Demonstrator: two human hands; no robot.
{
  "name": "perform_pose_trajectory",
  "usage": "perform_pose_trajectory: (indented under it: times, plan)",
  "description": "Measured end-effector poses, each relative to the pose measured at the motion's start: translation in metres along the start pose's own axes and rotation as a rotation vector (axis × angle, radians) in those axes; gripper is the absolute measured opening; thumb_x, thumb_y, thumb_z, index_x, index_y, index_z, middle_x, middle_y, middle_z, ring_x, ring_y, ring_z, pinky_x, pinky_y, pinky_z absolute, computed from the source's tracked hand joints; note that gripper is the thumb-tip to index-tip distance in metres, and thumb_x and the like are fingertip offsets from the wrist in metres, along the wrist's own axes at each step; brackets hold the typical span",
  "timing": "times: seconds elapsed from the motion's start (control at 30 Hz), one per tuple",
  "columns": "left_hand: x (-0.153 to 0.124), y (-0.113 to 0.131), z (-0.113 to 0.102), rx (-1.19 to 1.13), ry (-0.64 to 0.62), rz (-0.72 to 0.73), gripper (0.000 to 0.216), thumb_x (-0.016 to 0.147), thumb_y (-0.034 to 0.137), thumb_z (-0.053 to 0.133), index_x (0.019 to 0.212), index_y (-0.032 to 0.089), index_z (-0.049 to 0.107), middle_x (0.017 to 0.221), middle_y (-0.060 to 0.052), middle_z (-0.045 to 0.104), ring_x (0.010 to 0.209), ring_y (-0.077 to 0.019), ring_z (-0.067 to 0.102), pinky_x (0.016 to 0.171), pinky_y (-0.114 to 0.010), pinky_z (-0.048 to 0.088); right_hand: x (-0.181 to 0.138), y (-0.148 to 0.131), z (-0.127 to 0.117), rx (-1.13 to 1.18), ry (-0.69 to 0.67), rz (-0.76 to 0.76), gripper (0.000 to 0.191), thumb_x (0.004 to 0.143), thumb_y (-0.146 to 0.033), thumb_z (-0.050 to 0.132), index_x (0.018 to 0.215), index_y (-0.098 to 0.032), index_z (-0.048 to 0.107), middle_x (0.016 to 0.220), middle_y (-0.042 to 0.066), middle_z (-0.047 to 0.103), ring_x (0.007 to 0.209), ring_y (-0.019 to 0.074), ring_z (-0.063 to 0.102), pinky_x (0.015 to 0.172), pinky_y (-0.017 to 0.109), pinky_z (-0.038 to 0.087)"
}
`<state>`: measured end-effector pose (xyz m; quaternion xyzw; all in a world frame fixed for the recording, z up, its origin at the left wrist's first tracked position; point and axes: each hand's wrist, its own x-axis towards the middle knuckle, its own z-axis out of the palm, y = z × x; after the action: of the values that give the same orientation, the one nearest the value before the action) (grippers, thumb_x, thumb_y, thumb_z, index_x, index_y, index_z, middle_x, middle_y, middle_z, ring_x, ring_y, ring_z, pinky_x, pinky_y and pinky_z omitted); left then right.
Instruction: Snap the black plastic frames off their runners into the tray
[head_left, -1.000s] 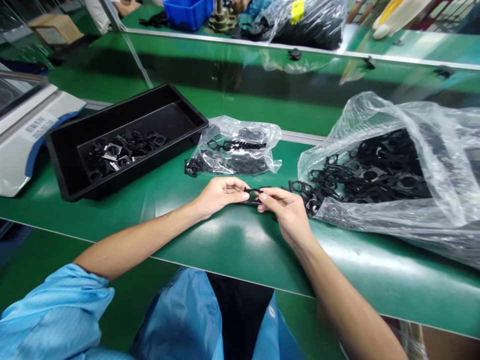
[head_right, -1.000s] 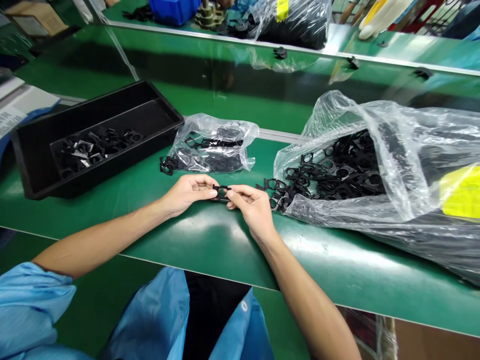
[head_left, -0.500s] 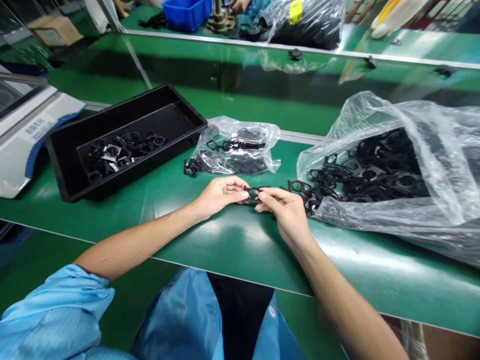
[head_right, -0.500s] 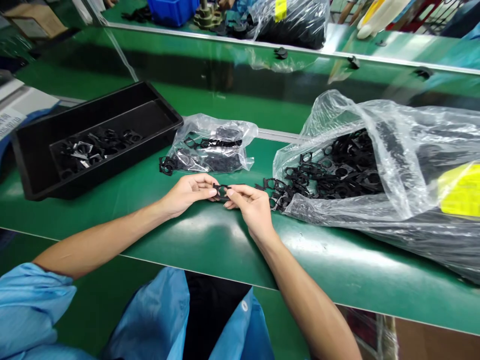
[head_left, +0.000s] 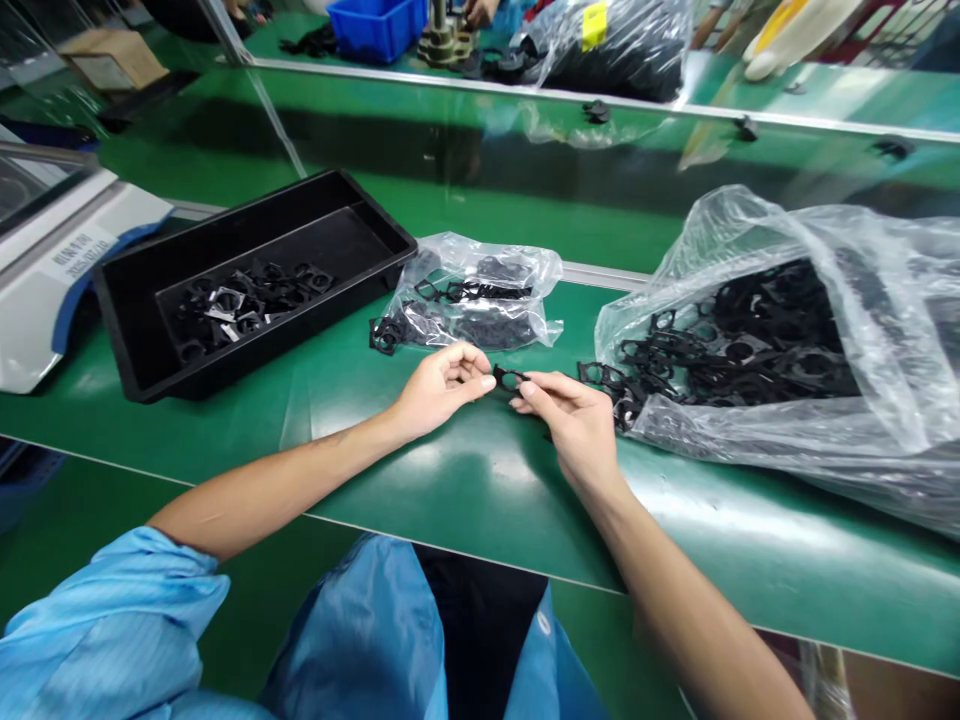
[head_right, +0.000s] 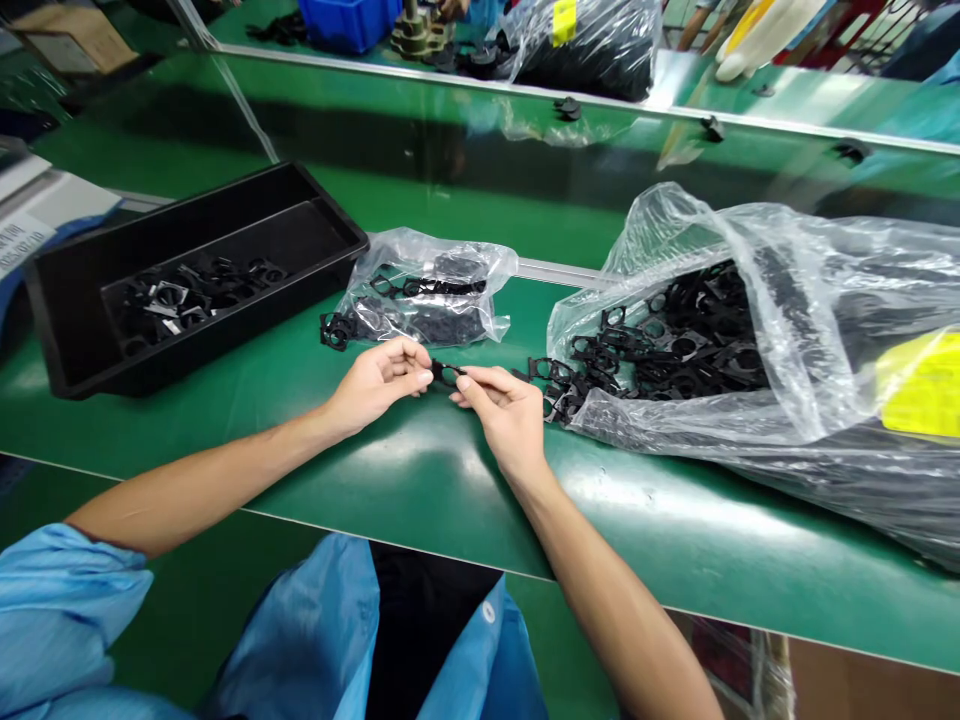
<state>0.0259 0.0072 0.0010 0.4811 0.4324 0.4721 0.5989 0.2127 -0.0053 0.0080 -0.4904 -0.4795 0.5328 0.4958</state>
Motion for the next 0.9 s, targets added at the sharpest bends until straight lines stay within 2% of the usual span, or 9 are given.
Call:
perform_pose_trajectory:
  times: [0.07, 0.17, 0.3, 0.4, 0.5, 0.6, 0.7, 0.9]
  plan:
    - [-0.0005, -0.0003, 0.0008, -0.005, -0.007, 0.027, 0.034, 0.076, 0.04, 0.082, 0.083, 0.015, 0.06, 0.068, 0.002, 0.063, 0.062, -0.0082, 0.063, 0.061, -0.019, 0.051, -0.0015, -0.0008, -0.001, -0.139, 0.019, -0.152, 0.017, 0.077, -0.038, 0.082, 0.086, -0.023, 0.081, 0.09, 0.005, 0.074, 0.074, 0.0172, 0.07, 0.072, 0.034, 0.061]
    - [-0.0017, -0.0013, 0.0021, -0.071, -0.066, 0.018, 0.039, 0.076, 0.044, 0.083, 0.09, 0.015, 0.059, 0.073, 0.0, 0.068, 0.067, -0.0113, 0.069, 0.067, -0.023, 0.055, -0.0043, -0.0023, -0.0009, -0.371, -0.007, -0.358, 0.01, 0.082, -0.027, 0.076, 0.09, -0.026, 0.082, 0.093, 0.005, 0.073, 0.086, 0.0192, 0.069, 0.076, 0.035, 0.061]
    - [-0.0019, -0.0037, 0.0018, -0.122, -0.082, 0.006, 0.044, 0.073, 0.042, 0.086, 0.095, 0.015, 0.059, 0.075, 0.0, 0.07, 0.067, -0.0128, 0.071, 0.071, -0.025, 0.057, -0.0067, -0.0025, 0.0005, -0.479, -0.046, -0.489, 0.01, 0.084, -0.02, 0.071, 0.089, -0.024, 0.079, 0.094, 0.005, 0.069, 0.087, 0.0188, 0.068, 0.08, 0.036, 0.061]
    - [-0.0013, -0.0046, 0.0006, -0.121, -0.074, -0.002, 0.043, 0.073, 0.04, 0.086, 0.096, 0.015, 0.059, 0.076, 0.0, 0.071, 0.067, -0.0138, 0.073, 0.071, -0.026, 0.058, -0.0077, -0.0026, 0.0009, -0.405, -0.035, -0.439, 0.009, 0.084, -0.023, 0.071, 0.092, -0.023, 0.075, 0.099, 0.006, 0.067, 0.085, 0.0176, 0.068, 0.075, 0.033, 0.062]
    - [-0.0012, -0.0044, -0.0002, -0.115, -0.074, -0.017, 0.041, 0.074, 0.036, 0.085, 0.096, 0.015, 0.059, 0.076, -0.001, 0.072, 0.067, -0.0144, 0.073, 0.071, -0.027, 0.058, -0.0082, -0.0024, 0.0012, -0.297, -0.024, -0.314, 0.019, 0.084, -0.03, 0.073, 0.101, -0.023, 0.07, 0.101, 0.005, 0.066, 0.079, 0.015, 0.068, 0.075, 0.031, 0.063]
    - [-0.0016, -0.0036, -0.0004, -0.099, -0.069, -0.027, 0.039, 0.073, 0.034, 0.085, 0.095, 0.015, 0.058, 0.076, -0.001, 0.072, 0.066, -0.0144, 0.073, 0.07, -0.027, 0.058, -0.0081, -0.0018, 0.0019, -0.222, -0.058, -0.202, 0.028, 0.082, -0.033, 0.075, 0.107, -0.023, 0.066, 0.096, 0.003, 0.067, 0.076, 0.0135, 0.069, 0.076, 0.03, 0.061]
    - [-0.0024, -0.002, -0.0002, -0.077, -0.058, -0.041, 0.037, 0.072, 0.032, 0.084, 0.092, 0.015, 0.058, 0.074, -0.001, 0.072, 0.061, -0.0133, 0.071, 0.066, -0.026, 0.057, -0.0073, -0.0024, 0.0024, -0.184, -0.103, -0.116, 0.031, 0.08, -0.036, 0.078, 0.105, -0.022, 0.067, 0.091, 0.003, 0.068, 0.075, 0.014, 0.069, 0.076, 0.029, 0.06]
    - [-0.0036, 0.0034, 0.0008, -0.096, -0.059, -0.038, 0.036, 0.075, 0.027, 0.079, 0.103, 0.015, 0.061, 0.072, 0.001, 0.071, 0.06, -0.0116, 0.069, 0.066, -0.025, 0.057, -0.0049, -0.0031, 0.0013, -0.134, -0.149, -0.056, 0.041, 0.076, -0.043, 0.081, 0.108, -0.021, 0.069, 0.087, 0.002, 0.067, 0.076, 0.0148, 0.067, 0.071, 0.027, 0.059]
